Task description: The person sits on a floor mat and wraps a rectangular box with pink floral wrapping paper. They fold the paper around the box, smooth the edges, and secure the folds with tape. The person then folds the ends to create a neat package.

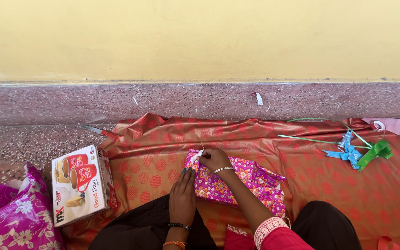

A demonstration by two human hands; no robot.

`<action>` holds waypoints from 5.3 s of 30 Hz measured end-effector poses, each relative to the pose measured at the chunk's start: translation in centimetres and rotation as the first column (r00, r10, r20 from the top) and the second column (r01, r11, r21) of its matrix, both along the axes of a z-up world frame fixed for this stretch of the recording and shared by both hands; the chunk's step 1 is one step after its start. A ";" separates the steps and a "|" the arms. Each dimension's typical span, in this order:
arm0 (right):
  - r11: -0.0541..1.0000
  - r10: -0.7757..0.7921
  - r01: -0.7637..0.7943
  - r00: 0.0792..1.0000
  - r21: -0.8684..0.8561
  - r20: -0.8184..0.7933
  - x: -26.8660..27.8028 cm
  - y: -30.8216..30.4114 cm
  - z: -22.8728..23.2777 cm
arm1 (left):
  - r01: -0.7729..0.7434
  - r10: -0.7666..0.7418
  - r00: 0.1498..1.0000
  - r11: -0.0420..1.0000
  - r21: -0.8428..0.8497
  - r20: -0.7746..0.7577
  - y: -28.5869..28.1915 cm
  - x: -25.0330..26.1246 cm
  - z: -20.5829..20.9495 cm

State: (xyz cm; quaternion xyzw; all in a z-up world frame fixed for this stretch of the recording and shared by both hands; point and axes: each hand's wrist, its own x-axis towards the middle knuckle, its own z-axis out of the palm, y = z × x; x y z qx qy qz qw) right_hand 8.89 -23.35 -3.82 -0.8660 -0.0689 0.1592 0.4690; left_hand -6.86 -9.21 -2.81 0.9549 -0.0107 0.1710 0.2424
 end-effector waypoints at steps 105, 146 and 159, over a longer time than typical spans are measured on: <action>0.897 -0.426 0.337 0.831 0.286 0.358 -17.4 -4.6 11.7 | 0.387 -0.366 0.914 0.916 0.108 -0.174 2.3 7.1 12.5; 0.702 -0.417 0.247 0.903 0.668 0.104 -15.4 -5.8 6.6 | 0.340 -0.313 0.931 0.931 0.134 -0.190 1.7 7.0 12.4; 0.715 -0.434 0.275 0.895 0.643 0.100 -14.7 -5.6 6.4 | 0.348 -0.329 0.929 0.932 0.102 -0.167 1.7 6.6 12.3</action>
